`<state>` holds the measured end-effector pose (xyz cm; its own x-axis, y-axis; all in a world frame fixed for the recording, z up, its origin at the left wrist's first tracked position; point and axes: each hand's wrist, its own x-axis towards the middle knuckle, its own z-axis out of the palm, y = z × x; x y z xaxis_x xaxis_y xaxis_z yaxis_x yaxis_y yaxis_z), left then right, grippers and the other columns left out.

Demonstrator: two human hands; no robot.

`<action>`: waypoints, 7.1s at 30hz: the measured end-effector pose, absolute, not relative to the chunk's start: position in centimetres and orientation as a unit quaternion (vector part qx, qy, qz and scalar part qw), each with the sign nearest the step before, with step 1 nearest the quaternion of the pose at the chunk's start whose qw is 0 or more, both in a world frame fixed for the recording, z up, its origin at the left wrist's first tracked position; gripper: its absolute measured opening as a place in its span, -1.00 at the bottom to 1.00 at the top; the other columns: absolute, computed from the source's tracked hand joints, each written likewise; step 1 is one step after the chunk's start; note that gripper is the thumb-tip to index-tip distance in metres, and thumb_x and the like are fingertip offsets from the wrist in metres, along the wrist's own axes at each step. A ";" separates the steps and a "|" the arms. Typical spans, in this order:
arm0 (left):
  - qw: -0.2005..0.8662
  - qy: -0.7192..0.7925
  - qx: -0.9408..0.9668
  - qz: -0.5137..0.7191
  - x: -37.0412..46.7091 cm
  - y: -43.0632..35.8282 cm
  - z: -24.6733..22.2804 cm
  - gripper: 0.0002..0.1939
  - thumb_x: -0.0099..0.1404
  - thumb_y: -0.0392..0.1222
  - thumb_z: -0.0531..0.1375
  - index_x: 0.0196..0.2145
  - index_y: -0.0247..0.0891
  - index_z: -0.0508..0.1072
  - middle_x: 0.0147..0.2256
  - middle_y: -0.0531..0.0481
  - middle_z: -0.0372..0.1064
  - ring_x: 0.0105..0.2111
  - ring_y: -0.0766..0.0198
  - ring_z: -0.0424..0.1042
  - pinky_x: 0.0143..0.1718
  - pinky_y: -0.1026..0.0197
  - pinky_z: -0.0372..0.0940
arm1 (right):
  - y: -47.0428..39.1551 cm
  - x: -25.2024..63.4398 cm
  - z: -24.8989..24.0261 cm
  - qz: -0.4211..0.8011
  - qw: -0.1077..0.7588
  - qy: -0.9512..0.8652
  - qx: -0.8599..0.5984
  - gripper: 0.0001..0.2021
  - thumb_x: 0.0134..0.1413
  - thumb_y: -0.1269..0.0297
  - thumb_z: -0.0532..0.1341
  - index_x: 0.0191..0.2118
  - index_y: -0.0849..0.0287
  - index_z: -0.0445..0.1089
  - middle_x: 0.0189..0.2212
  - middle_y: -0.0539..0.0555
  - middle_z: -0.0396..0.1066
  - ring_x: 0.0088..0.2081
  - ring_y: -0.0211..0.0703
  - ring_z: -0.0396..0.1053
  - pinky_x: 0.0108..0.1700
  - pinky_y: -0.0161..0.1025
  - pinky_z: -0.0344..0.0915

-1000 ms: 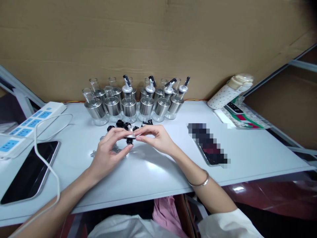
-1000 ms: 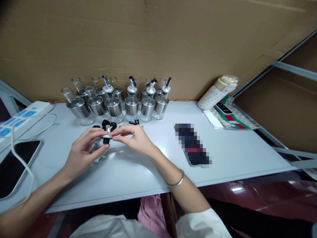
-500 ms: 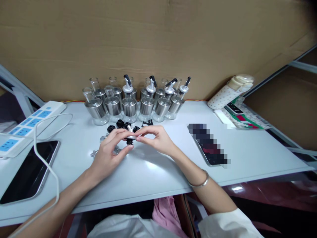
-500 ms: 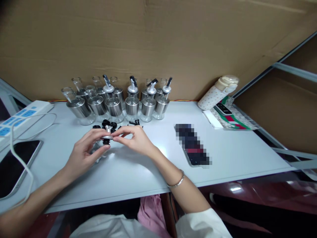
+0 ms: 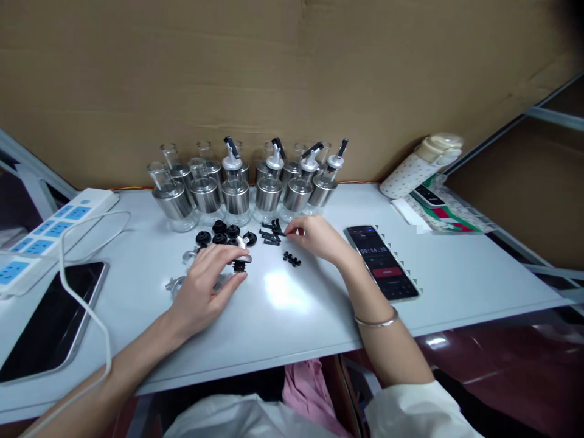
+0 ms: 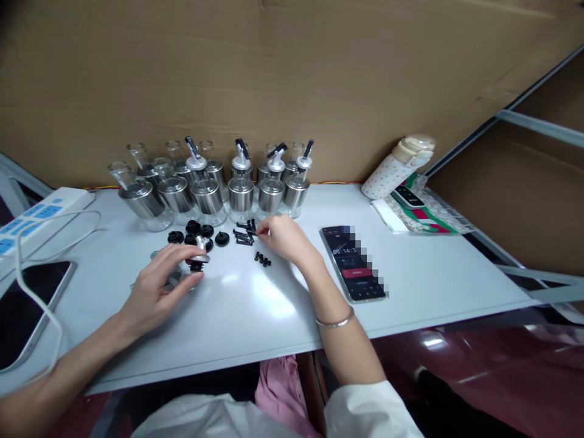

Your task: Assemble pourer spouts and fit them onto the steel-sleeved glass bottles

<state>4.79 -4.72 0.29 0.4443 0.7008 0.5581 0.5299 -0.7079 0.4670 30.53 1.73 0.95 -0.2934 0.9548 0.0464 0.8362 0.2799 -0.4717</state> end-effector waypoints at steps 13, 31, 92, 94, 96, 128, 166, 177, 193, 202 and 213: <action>0.093 0.360 0.868 0.329 4.5 -4.6 0.2 -0.84 0.36 -0.27 0.11 -0.11 -0.17 0.40 -0.22 -0.03 0.48 -0.21 0.17 0.43 -0.10 0.10 0.19 | 1.4 28.7 -0.1 0.152 0.158 -0.826 -0.518 -0.81 0.05 0.56 0.19 -0.29 0.25 0.55 -0.39 0.12 0.45 -0.34 -0.16 0.36 -0.28 -0.25 0.19; 0.079 0.349 0.879 0.315 4.7 -4.3 -0.4 -0.81 0.39 -0.24 0.09 -0.08 -0.16 0.41 -0.17 -0.08 0.47 -0.17 0.14 0.41 -0.11 0.08 0.18 | 1.3 27.1 -0.6 0.120 0.107 -0.832 -0.531 -0.84 0.13 0.52 0.20 -0.28 0.25 0.54 -0.28 0.20 0.47 -0.17 -0.02 0.39 -0.26 -0.23 0.21; 0.116 0.329 0.857 0.379 4.9 -4.7 -0.3 -0.78 0.35 -0.29 0.16 -0.04 -0.24 0.37 0.14 -0.25 0.24 -0.09 0.17 0.47 -0.13 0.14 0.46 | -1.1 25.0 0.6 0.479 0.477 -0.662 -0.325 -0.90 -0.05 0.35 0.33 -0.34 0.22 0.47 -0.39 0.00 0.39 -0.46 -0.39 0.32 -0.43 -0.36 0.29; 0.109 0.311 0.861 0.387 4.8 -4.8 -0.2 -0.79 0.36 -0.30 0.14 -0.04 -0.24 0.37 0.14 -0.27 0.23 -0.11 0.20 0.47 -0.14 0.15 0.46 | -0.8 25.2 0.7 0.581 0.460 -0.599 -0.304 -0.83 -0.10 0.28 0.38 -0.36 0.22 0.46 -0.42 -0.03 0.41 -0.52 -0.40 0.31 -0.49 -0.37 0.26; 0.104 0.285 0.866 0.396 4.7 -4.8 -0.2 -0.79 0.36 -0.32 0.14 -0.04 -0.25 0.37 0.15 -0.27 0.22 -0.13 0.23 0.47 -0.12 0.17 0.45 | -0.6 25.3 0.7 0.688 0.415 -0.532 -0.268 -0.76 -0.18 0.25 0.44 -0.40 0.21 0.42 -0.52 -0.08 0.40 -0.59 -0.42 0.27 -0.55 -0.39 0.21; 0.138 0.193 0.888 0.394 4.9 -6.0 -0.3 -0.71 0.36 -0.38 0.09 0.03 -0.28 0.34 0.18 -0.28 0.15 0.10 0.14 0.33 0.01 0.19 0.40 | -0.4 25.0 -1.8 0.836 0.228 -0.479 -0.140 -0.54 -0.38 0.01 0.50 -0.41 0.29 0.47 -0.54 -0.03 0.40 -0.45 -0.30 0.33 -0.29 -0.29 0.26; 0.129 0.202 0.878 0.415 5.1 -5.2 -1.1 -0.71 0.35 -0.42 0.12 0.01 -0.28 0.35 0.28 -0.34 0.02 0.14 0.11 0.32 0.01 0.17 0.42 | -0.8 24.9 -1.4 0.824 0.303 -0.449 -0.167 -0.61 -0.23 0.05 0.46 -0.35 0.30 0.55 -0.47 0.01 0.48 -0.39 -0.34 0.40 -0.28 -0.38 0.28; 0.096 0.184 0.901 0.382 5.3 -5.2 -0.6 -0.76 0.36 -0.45 0.06 -0.06 -0.29 0.38 0.12 -0.37 0.28 0.01 0.14 0.44 -0.11 0.19 0.45 | -0.7 24.6 -0.9 0.825 0.292 -0.457 -0.157 -0.68 -0.08 0.06 0.40 -0.48 0.29 0.55 -0.54 0.02 0.48 -0.43 -0.31 0.41 -0.32 -0.38 0.29; 0.114 0.187 0.881 0.419 5.0 -5.5 -1.2 -0.70 0.34 -0.41 0.13 0.02 -0.28 0.31 0.24 -0.29 0.10 0.25 0.05 0.17 0.12 0.04 0.36 | -0.5 25.0 -1.0 0.746 0.305 -0.580 -0.119 -0.58 -0.12 -0.04 0.38 -0.26 0.23 0.58 -0.35 0.00 0.39 -0.27 -0.31 0.31 -0.15 -0.34 0.21; 0.106 0.186 0.882 0.419 5.0 -5.7 -1.4 -0.69 0.34 -0.41 0.14 0.03 -0.26 0.31 0.36 -0.28 -0.18 0.19 0.09 0.28 -0.02 0.20 0.45 | -0.7 24.7 -1.1 0.758 0.303 -0.558 -0.147 -0.63 -0.29 0.06 0.48 -0.37 0.24 0.57 -0.41 -0.04 0.32 -0.33 -0.30 0.29 -0.20 -0.31 0.22; 0.112 0.209 0.880 0.410 5.1 -5.4 -1.4 -0.67 0.33 -0.39 0.15 0.05 -0.24 0.30 0.24 -0.31 0.12 0.15 0.05 0.32 0.03 0.05 0.43 | -0.7 24.5 -0.8 0.770 0.315 -0.521 -0.191 -0.66 -0.29 0.07 0.48 -0.41 0.22 0.55 -0.43 -0.02 0.45 -0.37 -0.31 0.36 -0.21 -0.30 0.26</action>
